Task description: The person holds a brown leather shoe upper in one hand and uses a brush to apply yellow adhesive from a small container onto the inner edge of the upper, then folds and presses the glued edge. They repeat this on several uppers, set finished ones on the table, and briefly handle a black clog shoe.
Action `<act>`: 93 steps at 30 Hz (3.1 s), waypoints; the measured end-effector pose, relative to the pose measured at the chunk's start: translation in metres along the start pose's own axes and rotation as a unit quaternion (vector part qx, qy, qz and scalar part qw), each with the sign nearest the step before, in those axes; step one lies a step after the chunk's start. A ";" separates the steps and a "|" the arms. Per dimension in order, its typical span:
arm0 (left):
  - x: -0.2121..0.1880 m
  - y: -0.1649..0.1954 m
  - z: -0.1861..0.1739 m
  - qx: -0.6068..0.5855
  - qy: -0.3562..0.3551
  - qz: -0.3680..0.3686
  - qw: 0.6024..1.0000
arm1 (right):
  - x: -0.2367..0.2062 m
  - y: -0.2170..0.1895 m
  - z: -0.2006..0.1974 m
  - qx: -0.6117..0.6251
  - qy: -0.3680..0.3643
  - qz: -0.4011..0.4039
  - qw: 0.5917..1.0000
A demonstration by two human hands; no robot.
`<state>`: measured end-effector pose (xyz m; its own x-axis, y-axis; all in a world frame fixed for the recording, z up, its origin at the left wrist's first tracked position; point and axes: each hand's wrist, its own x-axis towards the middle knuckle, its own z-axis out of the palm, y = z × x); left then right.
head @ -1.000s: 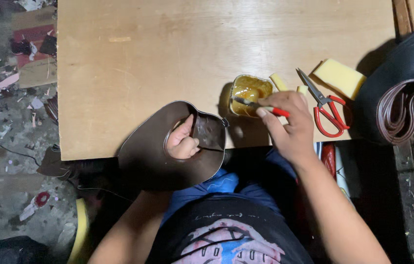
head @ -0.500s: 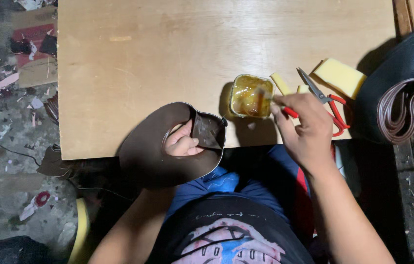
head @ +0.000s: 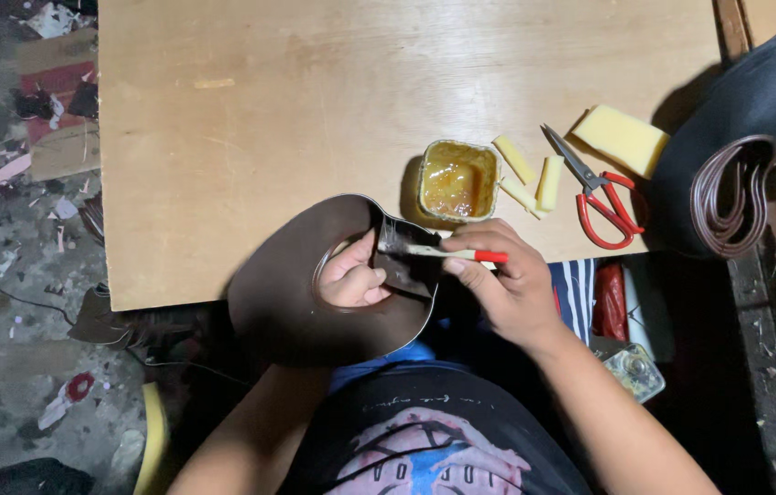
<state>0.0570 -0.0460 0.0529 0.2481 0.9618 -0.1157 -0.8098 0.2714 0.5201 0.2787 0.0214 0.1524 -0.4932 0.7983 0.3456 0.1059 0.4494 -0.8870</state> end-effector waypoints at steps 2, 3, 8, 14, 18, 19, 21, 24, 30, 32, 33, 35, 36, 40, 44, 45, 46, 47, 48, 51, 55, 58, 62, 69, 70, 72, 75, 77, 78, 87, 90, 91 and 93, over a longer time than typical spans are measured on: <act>-0.001 -0.008 -0.017 -0.024 -0.059 0.033 0.997 | -0.002 0.002 -0.003 -0.002 0.002 -0.010 1.000; 0.000 -0.013 -0.026 -0.051 -0.117 0.067 0.990 | -0.003 0.004 -0.003 -0.020 -0.006 -0.015 1.000; 0.018 -0.027 -0.053 0.347 0.043 0.146 0.925 | -0.015 0.013 -0.009 0.017 -0.012 0.026 0.999; 0.021 -0.032 -0.043 0.302 0.088 0.175 0.933 | -0.025 0.028 -0.006 0.035 -0.002 0.042 0.998; 0.029 -0.029 -0.046 0.293 0.048 0.188 0.936 | -0.031 0.044 0.007 0.060 0.026 0.036 0.997; 0.033 -0.028 -0.048 0.307 0.020 0.221 0.925 | -0.030 0.046 0.009 0.070 0.035 0.027 0.997; 0.040 -0.027 -0.055 0.434 0.061 0.275 0.856 | -0.030 0.053 0.014 0.087 0.018 0.090 0.992; 0.042 -0.024 -0.058 0.493 0.023 0.310 0.813 | -0.028 0.060 0.019 0.168 0.023 0.134 0.976; 0.034 -0.030 -0.047 0.379 0.054 0.263 0.886 | -0.033 0.062 0.022 0.189 0.026 0.102 0.976; 0.030 -0.030 -0.045 0.318 0.080 0.185 0.926 | -0.037 0.063 0.022 0.195 0.035 0.097 0.975; 0.029 -0.030 -0.045 0.292 0.060 0.157 0.941 | -0.038 0.064 0.021 0.194 0.040 0.095 0.976; 0.025 -0.030 -0.047 0.253 0.039 0.143 0.956 | -0.043 0.063 0.021 0.166 0.050 0.066 0.983; 0.023 -0.032 -0.048 0.240 0.040 0.156 0.957 | -0.046 0.063 0.021 0.145 0.058 0.058 0.986; 0.016 -0.037 -0.052 0.236 0.172 0.174 0.941 | -0.051 0.064 0.025 0.114 0.066 0.061 0.989; 0.018 -0.034 -0.045 0.299 0.228 0.157 0.913 | -0.051 0.066 0.024 0.102 0.062 0.047 0.992; 0.019 -0.033 -0.042 0.302 0.237 0.161 0.910 | -0.051 0.066 0.023 0.102 0.061 0.045 0.992; 0.021 -0.033 -0.038 0.304 0.246 0.165 0.906 | -0.051 0.067 0.022 0.102 0.058 0.044 0.992; 0.021 -0.032 -0.035 0.306 0.255 0.170 0.901 | -0.050 0.067 0.022 0.100 0.060 0.044 0.992; 0.022 -0.032 -0.033 0.293 0.269 0.160 0.903 | -0.050 0.067 0.022 0.097 0.062 0.044 0.992; 0.024 -0.035 -0.031 0.284 0.290 0.140 0.903 | -0.050 0.067 0.023 0.104 0.064 0.052 0.991; 0.029 -0.033 -0.044 0.303 0.259 0.139 0.906 | -0.046 0.069 0.021 0.083 0.049 0.025 0.995; 0.042 -0.025 -0.054 0.252 0.207 0.124 0.937 | -0.040 0.069 0.013 0.101 0.010 0.028 0.994; 0.045 -0.025 -0.048 0.215 0.233 0.102 0.943 | -0.031 0.067 0.011 0.167 0.032 0.063 0.983; 0.047 -0.023 -0.036 0.116 0.176 0.107 0.972 | -0.029 0.066 0.018 0.133 -0.008 0.087 0.987; 0.046 -0.022 -0.037 0.125 0.164 0.122 0.971 | -0.031 0.066 0.016 0.110 -0.023 0.091 0.990; 0.044 -0.022 -0.039 0.135 0.140 0.135 0.972 | -0.034 0.067 0.008 0.088 -0.017 0.110 0.990; 0.042 -0.023 -0.037 0.144 0.136 0.129 0.972 | -0.035 0.069 0.007 0.076 0.016 0.108 0.991; 0.043 -0.026 -0.031 0.151 0.188 0.126 0.962 | -0.032 0.069 0.011 0.057 0.012 0.090 0.994; 0.044 -0.026 -0.027 0.140 0.168 0.130 0.967 | -0.031 0.068 0.013 0.039 -0.006 0.078 0.996; 0.043 -0.016 -0.010 0.450 0.297 0.120 0.834 | -0.013 0.047 -0.026 -0.069 0.082 0.017 0.994; 0.046 0.000 -0.014 0.477 0.309 0.069 0.820 | 0.027 0.055 -0.035 -0.196 0.067 -0.053 0.977; 0.047 0.006 -0.015 0.485 0.298 0.036 0.821 | 0.039 0.057 -0.034 -0.231 0.055 -0.063 0.969; 0.048 0.013 -0.015 0.517 0.285 0.013 0.807 | 0.055 0.059 -0.032 -0.256 0.015 -0.060 0.965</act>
<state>0.0502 0.0044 0.0417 -0.2845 0.9069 -0.3108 0.1393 0.3598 0.9226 0.2851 0.1051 0.1287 -0.5046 0.7353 0.4524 0.4659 0.6731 -0.5743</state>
